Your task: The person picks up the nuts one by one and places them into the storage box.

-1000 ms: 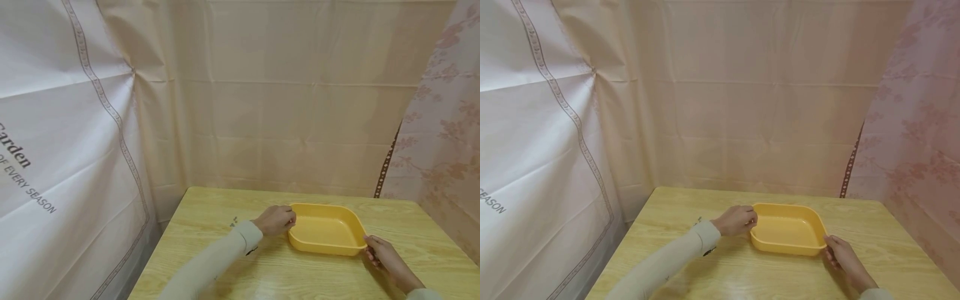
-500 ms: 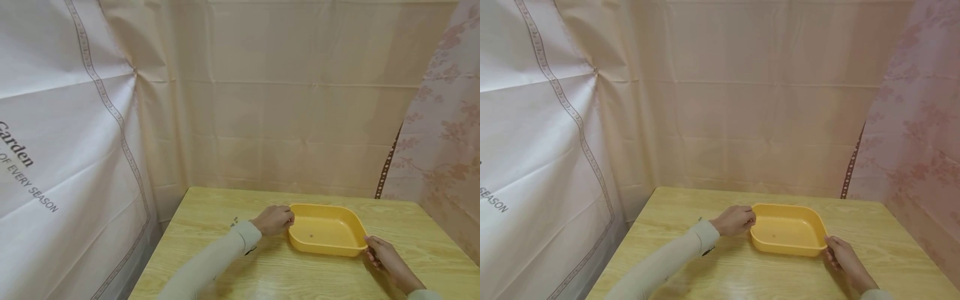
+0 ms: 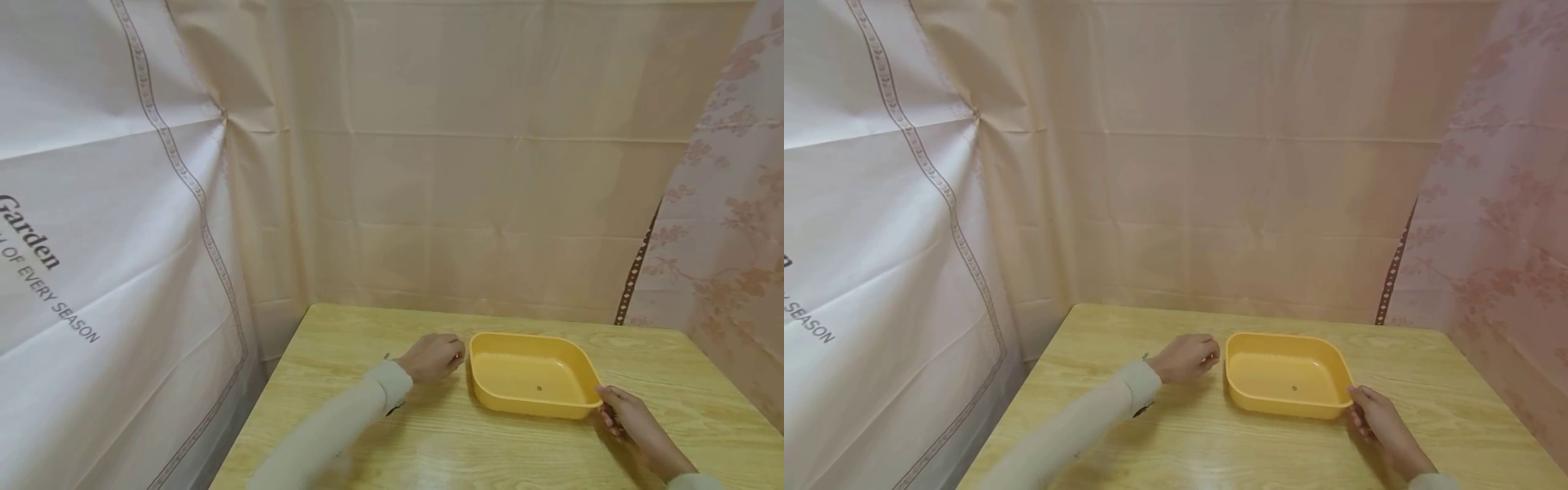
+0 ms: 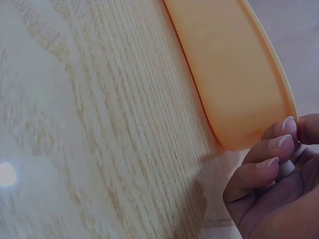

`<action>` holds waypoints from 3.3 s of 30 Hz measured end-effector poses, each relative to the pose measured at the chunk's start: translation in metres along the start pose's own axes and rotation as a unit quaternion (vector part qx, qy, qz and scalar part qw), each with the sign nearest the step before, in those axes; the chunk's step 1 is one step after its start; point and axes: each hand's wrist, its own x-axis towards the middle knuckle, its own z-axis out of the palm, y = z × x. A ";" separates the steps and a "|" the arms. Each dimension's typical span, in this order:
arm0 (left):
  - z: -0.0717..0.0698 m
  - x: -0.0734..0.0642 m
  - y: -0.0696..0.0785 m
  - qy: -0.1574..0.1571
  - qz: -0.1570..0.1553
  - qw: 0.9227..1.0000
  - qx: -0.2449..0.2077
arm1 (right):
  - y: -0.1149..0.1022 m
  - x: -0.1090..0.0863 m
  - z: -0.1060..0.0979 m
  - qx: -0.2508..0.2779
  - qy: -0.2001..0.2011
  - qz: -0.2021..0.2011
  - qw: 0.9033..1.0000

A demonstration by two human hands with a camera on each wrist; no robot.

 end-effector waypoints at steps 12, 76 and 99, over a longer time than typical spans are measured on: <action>-0.001 -0.037 -0.027 0.001 -0.015 1.000 -0.010 | -0.001 0.002 -0.003 -0.013 -0.002 -0.005 1.000; -0.001 -0.138 -0.077 -0.036 -0.136 0.989 -0.055 | 0.000 0.001 -0.002 -0.015 -0.004 0.000 1.000; -0.007 -0.135 -0.077 -0.055 -0.104 0.993 0.000 | 0.000 0.001 -0.003 -0.014 -0.009 -0.007 1.000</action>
